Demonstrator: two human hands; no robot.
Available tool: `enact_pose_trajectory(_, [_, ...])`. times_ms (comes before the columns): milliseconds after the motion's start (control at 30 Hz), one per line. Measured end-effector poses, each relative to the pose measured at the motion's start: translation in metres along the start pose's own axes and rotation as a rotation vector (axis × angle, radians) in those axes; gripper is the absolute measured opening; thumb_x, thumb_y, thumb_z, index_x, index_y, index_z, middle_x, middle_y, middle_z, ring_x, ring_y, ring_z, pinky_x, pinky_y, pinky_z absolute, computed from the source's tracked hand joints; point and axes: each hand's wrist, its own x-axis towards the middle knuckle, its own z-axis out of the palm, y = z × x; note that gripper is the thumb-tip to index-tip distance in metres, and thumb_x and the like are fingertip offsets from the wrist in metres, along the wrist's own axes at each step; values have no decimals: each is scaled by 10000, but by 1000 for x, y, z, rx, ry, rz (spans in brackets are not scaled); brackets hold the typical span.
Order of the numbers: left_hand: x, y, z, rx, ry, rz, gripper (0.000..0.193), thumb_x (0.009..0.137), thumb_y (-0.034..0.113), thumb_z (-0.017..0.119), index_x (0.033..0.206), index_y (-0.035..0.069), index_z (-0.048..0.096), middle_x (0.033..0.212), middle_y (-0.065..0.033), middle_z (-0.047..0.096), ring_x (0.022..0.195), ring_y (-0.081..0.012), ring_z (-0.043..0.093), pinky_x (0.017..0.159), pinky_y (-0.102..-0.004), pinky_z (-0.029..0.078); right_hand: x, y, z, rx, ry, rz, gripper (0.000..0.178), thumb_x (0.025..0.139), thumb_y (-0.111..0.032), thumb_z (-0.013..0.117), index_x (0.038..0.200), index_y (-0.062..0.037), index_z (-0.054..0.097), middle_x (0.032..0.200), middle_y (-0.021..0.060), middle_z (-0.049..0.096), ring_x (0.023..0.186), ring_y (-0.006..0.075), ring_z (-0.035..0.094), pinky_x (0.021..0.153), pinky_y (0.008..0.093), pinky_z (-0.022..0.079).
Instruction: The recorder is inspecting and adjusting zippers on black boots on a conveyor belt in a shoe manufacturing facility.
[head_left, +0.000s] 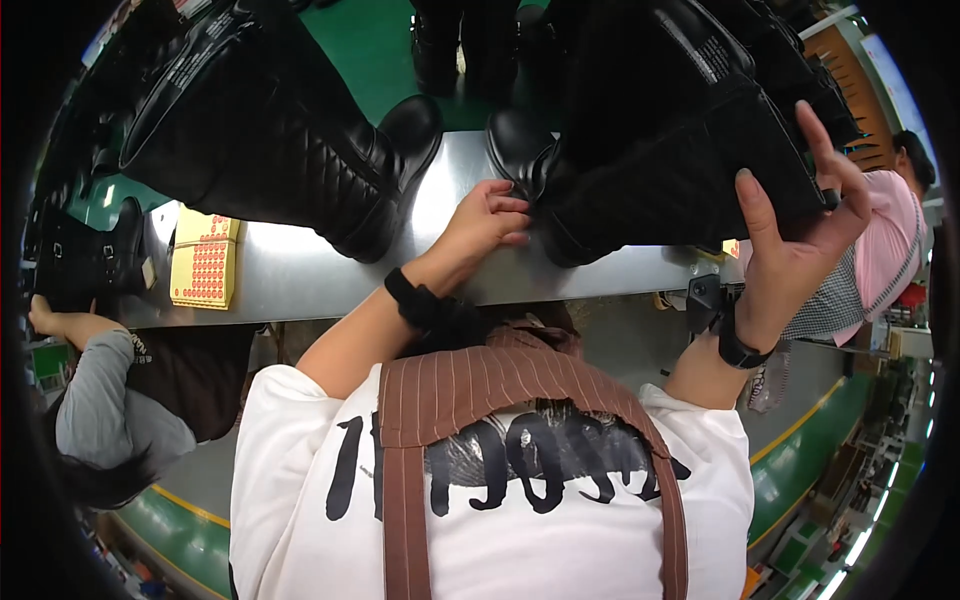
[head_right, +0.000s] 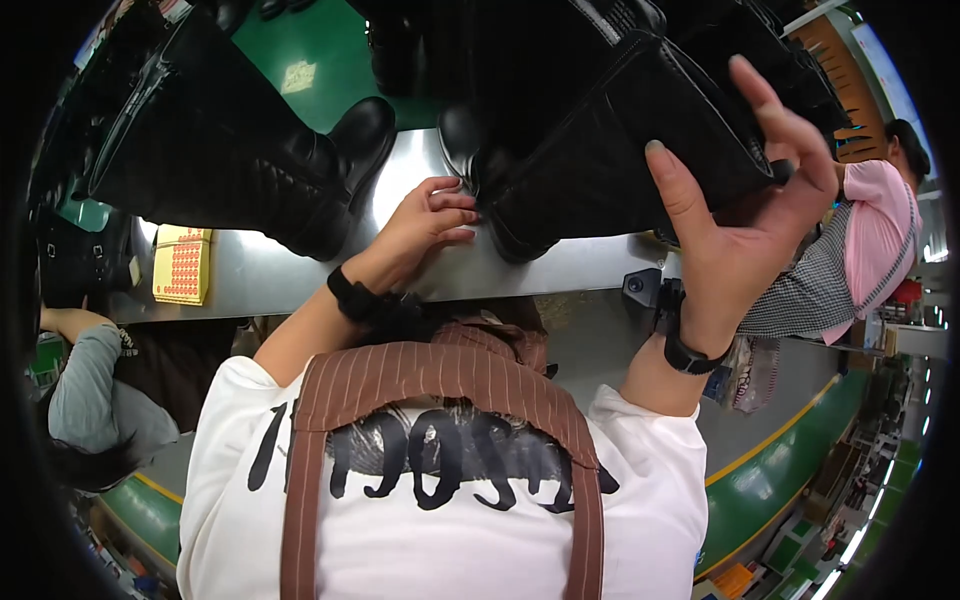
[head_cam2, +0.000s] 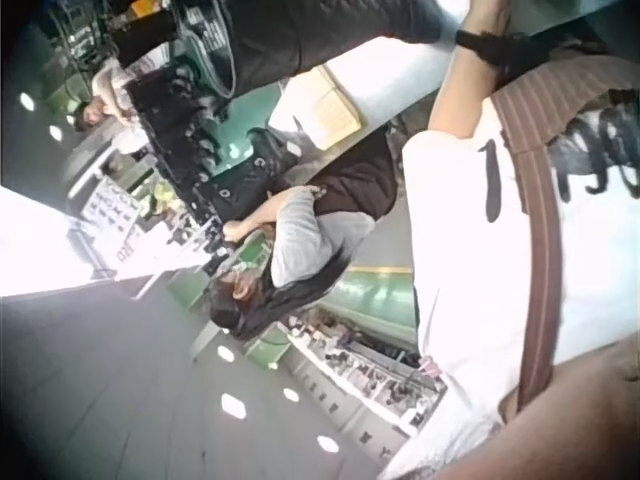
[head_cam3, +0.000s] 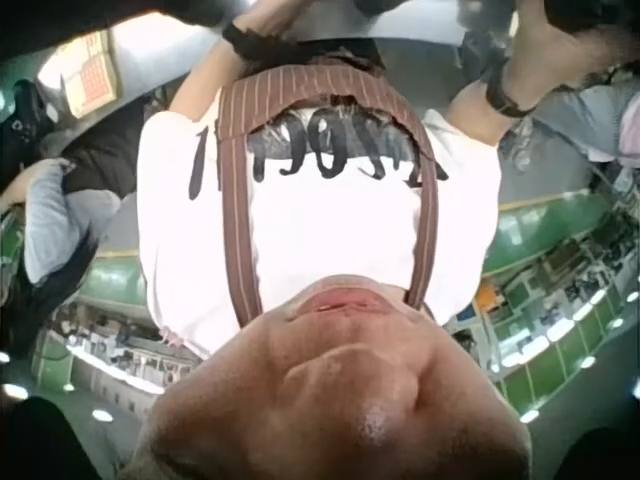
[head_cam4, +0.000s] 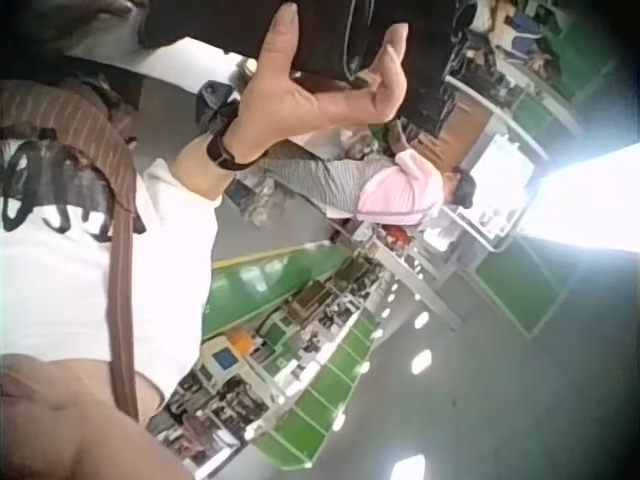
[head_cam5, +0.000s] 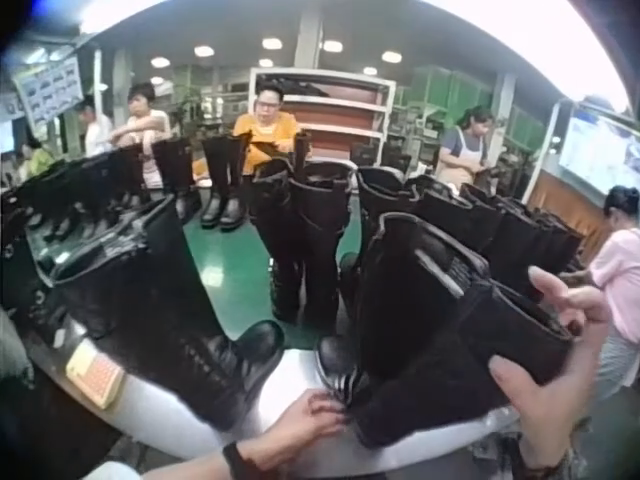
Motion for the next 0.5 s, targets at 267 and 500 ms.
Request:
enact_pose_trajectory(267, [16,11,-5,234,-69,-64,394,767,41,754,1093,-28,545,795,-83,647,683,-152,633,599,-277,531,-82,14,18,640,85,682,1098,602,-210,909,1466,-42,252,1378,143,452,1245,262,484,1055,366,386])
enact_pose_trajectory(500, [47,34,-14,532,-573,-376,258,971,201,530,873,11,674,670,-40,640,514,-89,539,497,-219,438,-153,23,81,531,-343,907,511,673,-61,834,1119,40,607,1087,87,649,974,153,615,844,289,496])
